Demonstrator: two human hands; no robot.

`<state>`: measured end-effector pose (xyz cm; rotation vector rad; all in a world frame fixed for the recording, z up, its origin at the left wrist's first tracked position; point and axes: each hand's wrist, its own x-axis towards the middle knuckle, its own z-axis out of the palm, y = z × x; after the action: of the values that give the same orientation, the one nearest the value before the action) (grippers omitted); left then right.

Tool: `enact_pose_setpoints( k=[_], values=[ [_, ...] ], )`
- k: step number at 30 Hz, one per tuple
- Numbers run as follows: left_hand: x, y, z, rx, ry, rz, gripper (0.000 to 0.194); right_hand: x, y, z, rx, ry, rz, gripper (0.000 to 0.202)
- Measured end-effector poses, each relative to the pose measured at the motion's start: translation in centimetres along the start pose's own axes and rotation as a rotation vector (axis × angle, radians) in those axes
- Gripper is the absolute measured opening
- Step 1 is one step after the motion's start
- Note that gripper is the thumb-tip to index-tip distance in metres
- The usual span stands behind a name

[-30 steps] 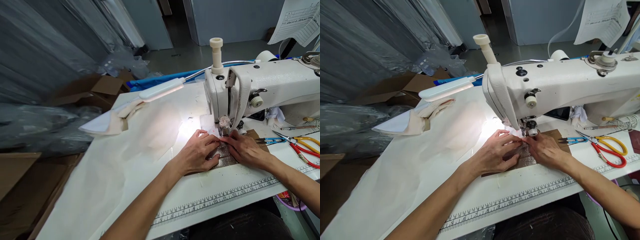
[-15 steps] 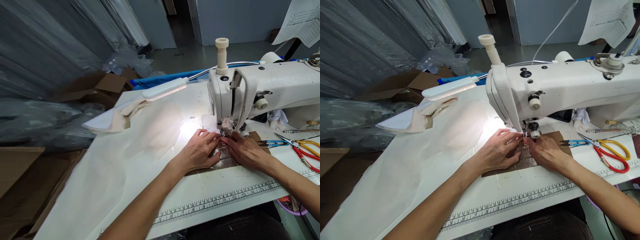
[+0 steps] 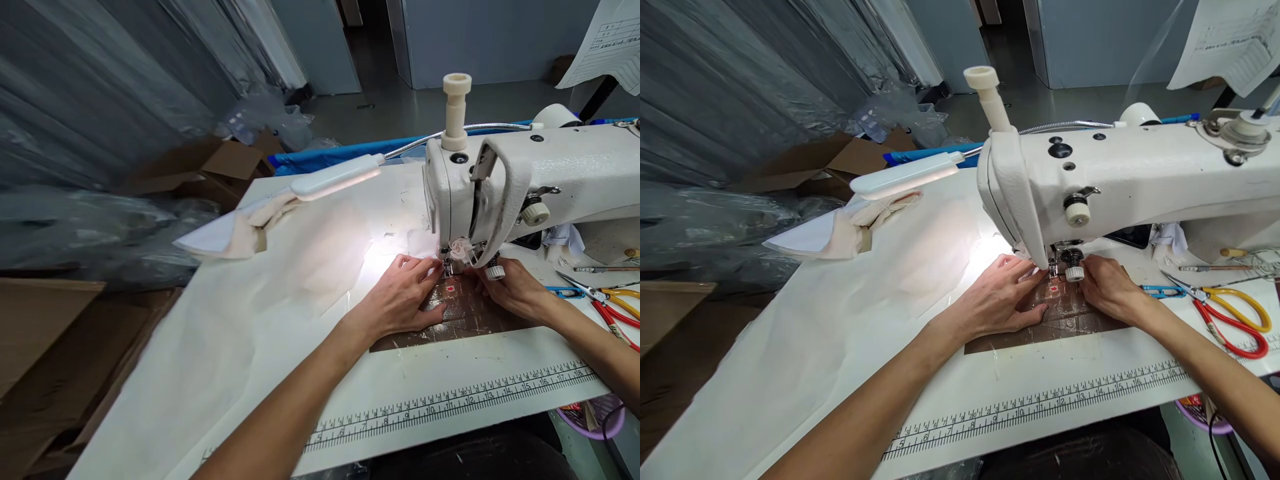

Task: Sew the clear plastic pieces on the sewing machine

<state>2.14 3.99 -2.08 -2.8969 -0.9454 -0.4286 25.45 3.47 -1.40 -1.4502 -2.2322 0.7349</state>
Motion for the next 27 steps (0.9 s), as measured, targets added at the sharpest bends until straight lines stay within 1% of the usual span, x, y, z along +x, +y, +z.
enact_pose_setpoints(
  k=[2, 4, 7, 10, 14, 18, 22, 25, 27],
  values=[
    [0.0, 0.0, 0.0, -0.012, -0.019, -0.013, 0.037, 0.4, 0.2, 0.0, 0.051, 0.021, 0.057, 0.031],
    [0.0, 0.1, 0.0, -0.017, -0.027, -0.019, 0.037, 0.6, 0.3, 0.2, 0.071, 0.059, 0.074, 0.03],
    [-0.1, 0.1, 0.0, -0.01, -0.019, -0.023, 0.038, 0.4, 0.1, 0.3, 0.091, 0.101, 0.051, 0.028],
    [0.0, 0.1, 0.0, -0.002, -0.008, -0.025, 0.037, -0.1, -0.3, 0.1, 0.113, 0.106, 0.017, 0.025],
    [-0.1, 0.1, 0.0, 0.009, 0.004, -0.033, 0.037, -0.9, -0.7, 0.2, 0.133, 0.149, 0.051, 0.019],
    [-0.1, 0.1, 0.2, 0.026, 0.017, -0.035, 0.043, -1.0, -0.7, 0.5, 0.109, 0.171, 0.063, 0.013],
    [0.0, 0.1, 0.2, -0.018, 0.017, -0.084, 0.046, -0.8, -0.4, 0.5, 0.118, 0.195, 0.045, 0.015],
    [0.0, 0.2, 0.2, -0.075, 0.046, -0.116, 0.048, -0.8, -0.3, 0.5, 0.134, 0.203, 0.039, 0.019],
    [0.0, 0.3, 0.2, -0.067, 0.051, -0.148, 0.048, -0.8, -0.1, 0.5, 0.129, 0.2, 0.039, 0.019]
  ],
)
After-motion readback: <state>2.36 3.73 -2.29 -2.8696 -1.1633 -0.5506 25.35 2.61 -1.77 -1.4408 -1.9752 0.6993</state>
